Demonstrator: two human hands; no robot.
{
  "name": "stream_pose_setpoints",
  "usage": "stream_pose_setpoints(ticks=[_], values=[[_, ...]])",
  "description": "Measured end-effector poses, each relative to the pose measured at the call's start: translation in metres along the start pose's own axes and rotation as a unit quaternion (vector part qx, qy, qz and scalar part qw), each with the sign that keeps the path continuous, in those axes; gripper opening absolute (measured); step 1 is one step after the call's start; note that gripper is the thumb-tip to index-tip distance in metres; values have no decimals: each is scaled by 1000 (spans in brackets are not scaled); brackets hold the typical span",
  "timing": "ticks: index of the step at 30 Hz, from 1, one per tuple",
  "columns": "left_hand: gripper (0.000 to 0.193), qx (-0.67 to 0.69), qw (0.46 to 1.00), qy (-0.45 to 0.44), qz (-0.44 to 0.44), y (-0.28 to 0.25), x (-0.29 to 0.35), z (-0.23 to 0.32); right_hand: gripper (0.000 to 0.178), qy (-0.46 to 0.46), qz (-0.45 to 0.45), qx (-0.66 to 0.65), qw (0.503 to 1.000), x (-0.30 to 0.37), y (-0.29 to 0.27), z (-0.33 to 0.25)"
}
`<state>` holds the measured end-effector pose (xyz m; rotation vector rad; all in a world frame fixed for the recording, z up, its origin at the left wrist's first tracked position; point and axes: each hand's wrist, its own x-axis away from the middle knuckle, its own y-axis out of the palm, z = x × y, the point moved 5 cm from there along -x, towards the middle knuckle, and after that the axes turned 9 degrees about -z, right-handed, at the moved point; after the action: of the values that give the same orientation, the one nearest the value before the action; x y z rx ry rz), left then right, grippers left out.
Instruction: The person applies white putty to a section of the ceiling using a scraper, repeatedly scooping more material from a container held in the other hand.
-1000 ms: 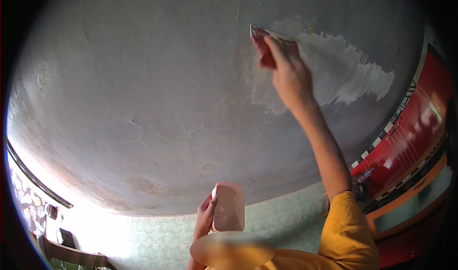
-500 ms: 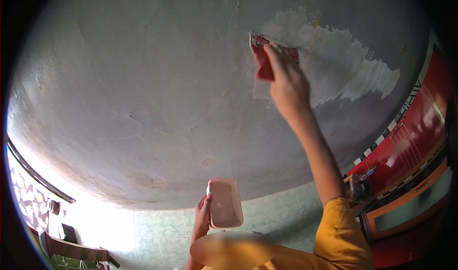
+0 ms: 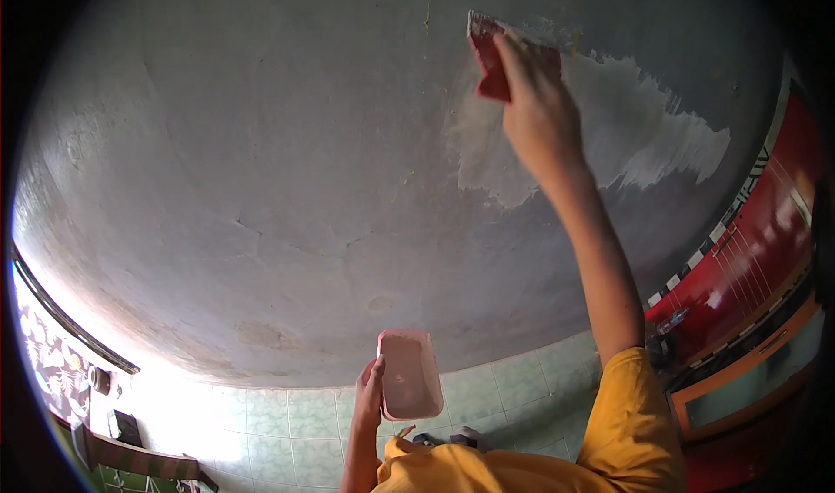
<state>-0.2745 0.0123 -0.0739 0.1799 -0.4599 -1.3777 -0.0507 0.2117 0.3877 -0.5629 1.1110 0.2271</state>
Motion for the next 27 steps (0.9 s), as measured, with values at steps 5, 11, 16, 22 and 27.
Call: stream_pose_setpoints(ticks=[5,11,16,22,27], values=[[69,-8,1000,7,15,-6,1,3,54,-29,-180,-83,980,174,66,-109],[68,14,1000,-3,17,-12,-5,-1,62,22,-183,-194,963,129,39,-79],[76,-22,1000,12,15,-3,4,-6,53,-3,-46,-29,999,36,15,-37],[69,27,997,26,68,14,21,6,37,59,-364,-283,885,295,90,-151],[71,12,994,49,100,25,22,18,15,440,-333,-620,557,366,83,-130]])
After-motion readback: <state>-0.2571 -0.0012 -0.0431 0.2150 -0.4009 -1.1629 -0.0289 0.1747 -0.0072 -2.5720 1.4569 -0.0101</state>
